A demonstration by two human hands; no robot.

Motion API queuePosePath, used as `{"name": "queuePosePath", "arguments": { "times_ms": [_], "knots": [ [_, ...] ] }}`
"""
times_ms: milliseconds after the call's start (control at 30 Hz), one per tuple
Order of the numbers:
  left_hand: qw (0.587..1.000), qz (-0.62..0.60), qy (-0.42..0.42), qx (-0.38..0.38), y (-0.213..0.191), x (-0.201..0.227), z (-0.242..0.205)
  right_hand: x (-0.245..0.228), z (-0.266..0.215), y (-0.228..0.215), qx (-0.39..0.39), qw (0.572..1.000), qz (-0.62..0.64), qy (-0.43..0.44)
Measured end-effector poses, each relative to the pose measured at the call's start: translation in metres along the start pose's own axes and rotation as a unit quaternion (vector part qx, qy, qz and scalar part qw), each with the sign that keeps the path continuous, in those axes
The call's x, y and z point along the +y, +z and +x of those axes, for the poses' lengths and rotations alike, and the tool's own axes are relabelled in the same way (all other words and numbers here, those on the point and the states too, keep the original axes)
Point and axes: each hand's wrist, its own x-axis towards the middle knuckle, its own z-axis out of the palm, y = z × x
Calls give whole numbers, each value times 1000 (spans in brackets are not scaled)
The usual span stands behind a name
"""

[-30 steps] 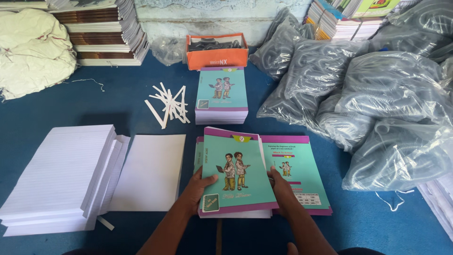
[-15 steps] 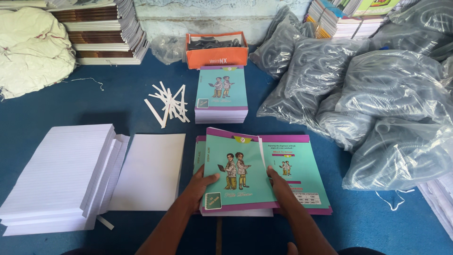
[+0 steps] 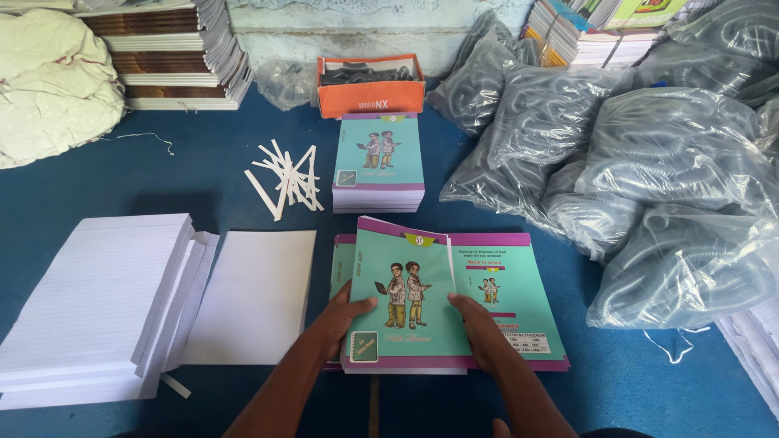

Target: The person assembles notebooks by inserting stacks of lined paper between covers. They handle the paper and covers by hand, aligning them and stacking the completed notebooks.

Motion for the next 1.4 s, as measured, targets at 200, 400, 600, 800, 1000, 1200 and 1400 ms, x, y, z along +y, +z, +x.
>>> {"name": "queuePosePath", "arguments": {
  "times_ms": [200, 400, 600, 800, 1000, 1200, 1400],
  "knots": [
    [1000, 14, 16, -20, -3, -3, 7, -5, -4, 7, 22, 999, -20, 17],
    [998, 57, 8, 24, 0, -6, 11, 0, 1, 6, 11, 1000, 2, -9],
    [991, 94, 39, 86, 8, -2, 13, 10, 13, 6, 28, 998, -42, -33],
    [963, 211, 121, 111, 7, -3, 14, 16, 20, 7, 37, 991, -118, -50],
    [886, 422, 44, 184, 6, 3, 14, 24, 25, 8, 42, 974, -210, -81],
    [928, 347, 59, 122, -17, -3, 11, 25, 27, 8, 50, 975, -199, -81],
    [842, 463, 172, 217, -63, -26, -3, 23, 24, 9, 58, 977, -192, -70]
  ]
}}
